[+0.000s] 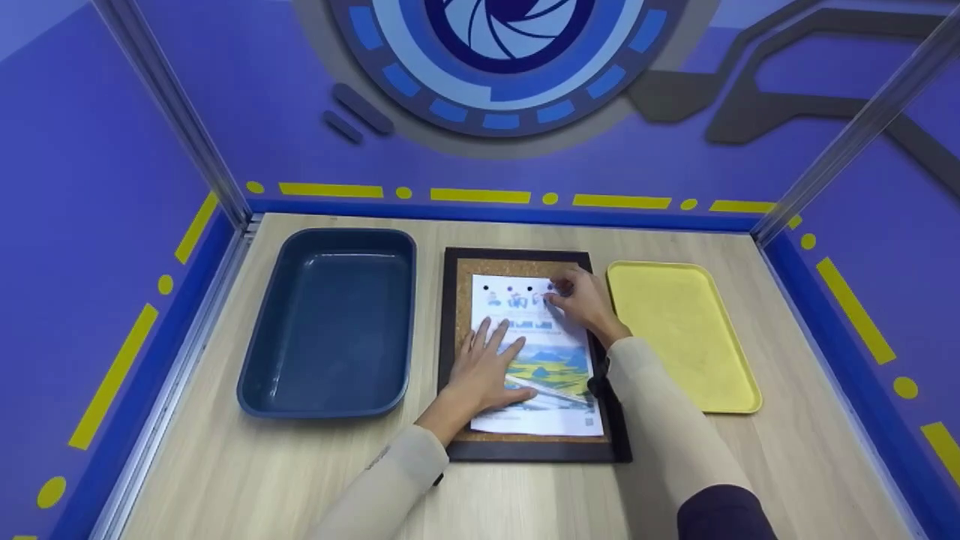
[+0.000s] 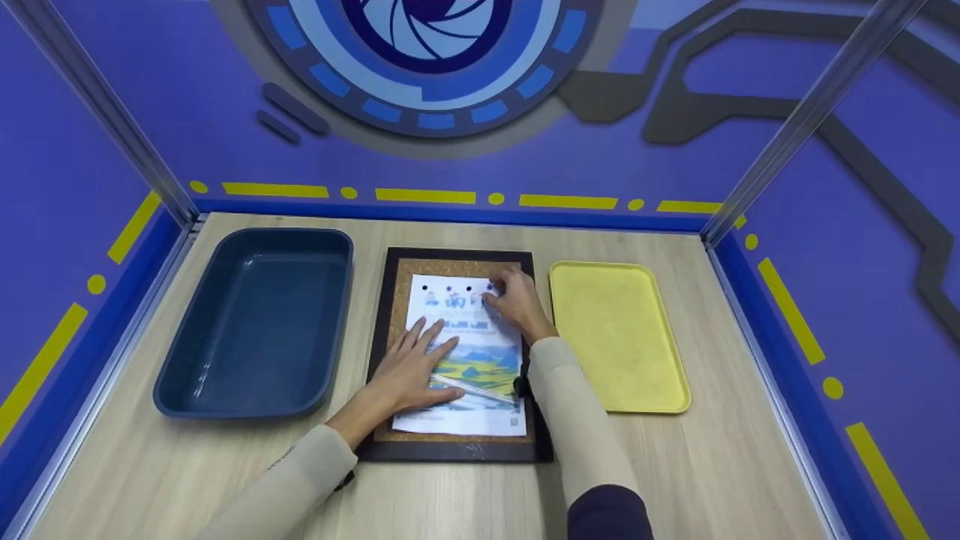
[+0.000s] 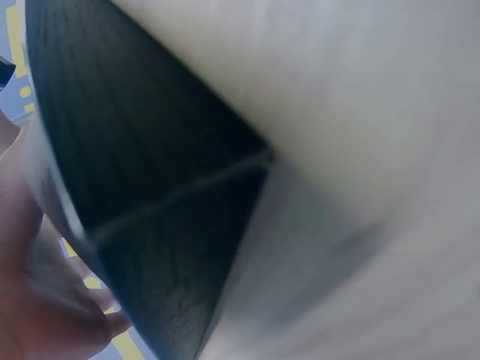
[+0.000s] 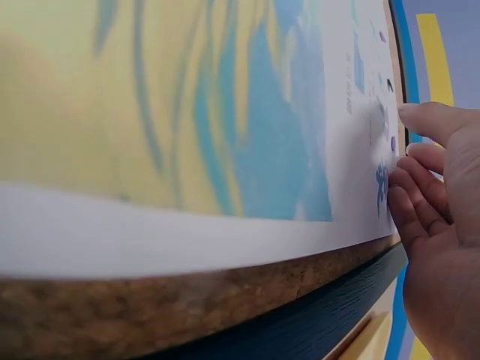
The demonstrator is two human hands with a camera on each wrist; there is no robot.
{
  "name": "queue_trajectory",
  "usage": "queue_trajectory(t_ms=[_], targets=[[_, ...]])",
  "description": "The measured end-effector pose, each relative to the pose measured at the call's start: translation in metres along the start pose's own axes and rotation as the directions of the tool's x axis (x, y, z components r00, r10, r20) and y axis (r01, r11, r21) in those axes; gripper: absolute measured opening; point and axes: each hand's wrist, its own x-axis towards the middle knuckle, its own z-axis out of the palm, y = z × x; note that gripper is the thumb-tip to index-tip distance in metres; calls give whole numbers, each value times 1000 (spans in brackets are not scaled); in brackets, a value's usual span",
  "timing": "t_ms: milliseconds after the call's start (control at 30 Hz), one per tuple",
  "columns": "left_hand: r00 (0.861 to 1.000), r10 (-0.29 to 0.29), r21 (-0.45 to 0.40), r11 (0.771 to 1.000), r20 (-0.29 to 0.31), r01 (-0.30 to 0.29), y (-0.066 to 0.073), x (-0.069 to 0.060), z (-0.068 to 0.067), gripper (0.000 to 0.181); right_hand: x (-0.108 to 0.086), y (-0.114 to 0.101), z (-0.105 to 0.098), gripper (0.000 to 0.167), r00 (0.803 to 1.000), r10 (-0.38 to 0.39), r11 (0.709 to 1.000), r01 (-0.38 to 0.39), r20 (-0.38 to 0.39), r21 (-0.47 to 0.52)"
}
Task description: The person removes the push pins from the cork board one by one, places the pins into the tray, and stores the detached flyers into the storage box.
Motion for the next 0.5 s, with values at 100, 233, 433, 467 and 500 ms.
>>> queue_trajectory(t_ms=[100, 233, 433, 467, 500], targets=[[1000, -5, -12, 1000, -3, 5, -1, 0, -1, 95, 5, 3, 1, 24, 1000, 6, 1000, -6, 7, -5], [1000, -10, -22, 1000, -4, 10, -1, 0, 0, 95, 11, 4, 0, 17, 999, 20, 999, -19, 32, -44], [1000, -9, -26, 1000, 3, 9, -1, 0, 1, 95, 14, 5, 0, 9, 995, 62, 997, -57, 75, -61], [1000, -11, -27, 1000, 4, 11, -1, 0, 1, 95, 15, 5, 0, 9, 995, 65, 996, -60, 80, -62], [1000, -12, -27, 1000, 5, 12, -1, 0, 1, 95, 16, 5, 0, 8, 994, 66, 996, -61, 84, -65]])
